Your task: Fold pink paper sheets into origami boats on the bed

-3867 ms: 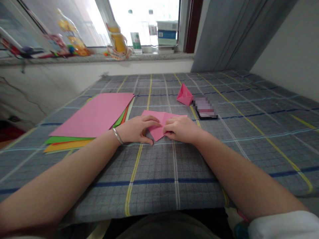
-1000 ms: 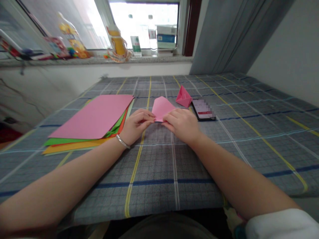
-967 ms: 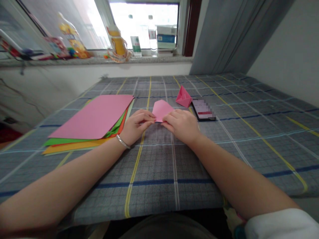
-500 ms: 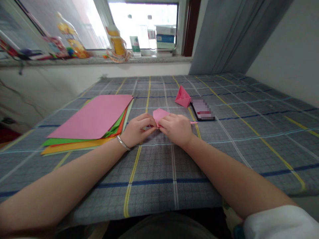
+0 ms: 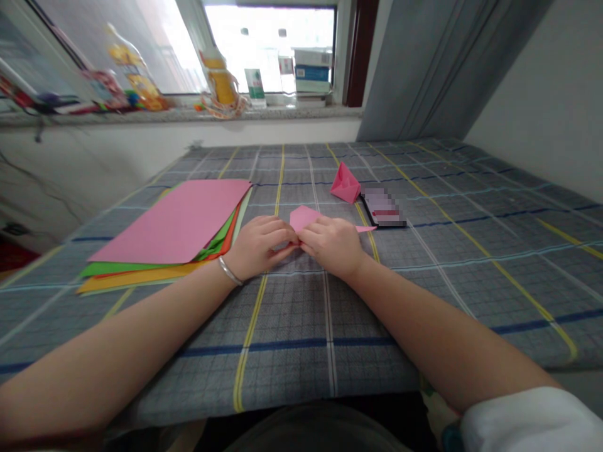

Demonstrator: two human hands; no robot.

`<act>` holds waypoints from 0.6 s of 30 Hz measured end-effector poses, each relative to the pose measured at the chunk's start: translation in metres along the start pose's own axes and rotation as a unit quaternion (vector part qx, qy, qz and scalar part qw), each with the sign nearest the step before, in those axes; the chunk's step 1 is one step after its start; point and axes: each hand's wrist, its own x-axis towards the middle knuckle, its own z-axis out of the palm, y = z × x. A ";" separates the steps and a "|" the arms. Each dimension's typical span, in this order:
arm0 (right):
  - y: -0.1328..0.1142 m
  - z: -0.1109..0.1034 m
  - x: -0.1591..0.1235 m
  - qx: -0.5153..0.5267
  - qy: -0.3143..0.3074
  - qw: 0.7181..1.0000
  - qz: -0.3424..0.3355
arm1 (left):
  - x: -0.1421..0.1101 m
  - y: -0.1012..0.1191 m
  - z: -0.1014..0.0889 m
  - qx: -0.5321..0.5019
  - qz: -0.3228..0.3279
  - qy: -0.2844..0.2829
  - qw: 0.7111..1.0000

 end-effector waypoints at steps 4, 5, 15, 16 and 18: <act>0.001 0.002 0.000 -0.001 0.002 1.000 0.002 | 0.002 0.002 -0.001 0.035 0.005 0.002 0.999; 0.001 0.002 0.000 -0.003 0.001 1.000 0.003 | 0.002 0.002 -0.002 0.037 0.003 0.005 0.999; 0.007 0.003 -0.003 -0.023 -0.003 1.000 0.009 | 0.000 -0.006 -0.006 0.024 -0.014 0.020 0.999; 0.009 0.003 -0.004 -0.026 -0.001 1.000 0.015 | -0.001 -0.008 -0.006 0.019 -0.018 0.020 0.999; 0.011 0.004 -0.006 -0.028 0.002 0.999 0.027 | -0.002 -0.012 -0.006 0.005 -0.026 0.017 1.000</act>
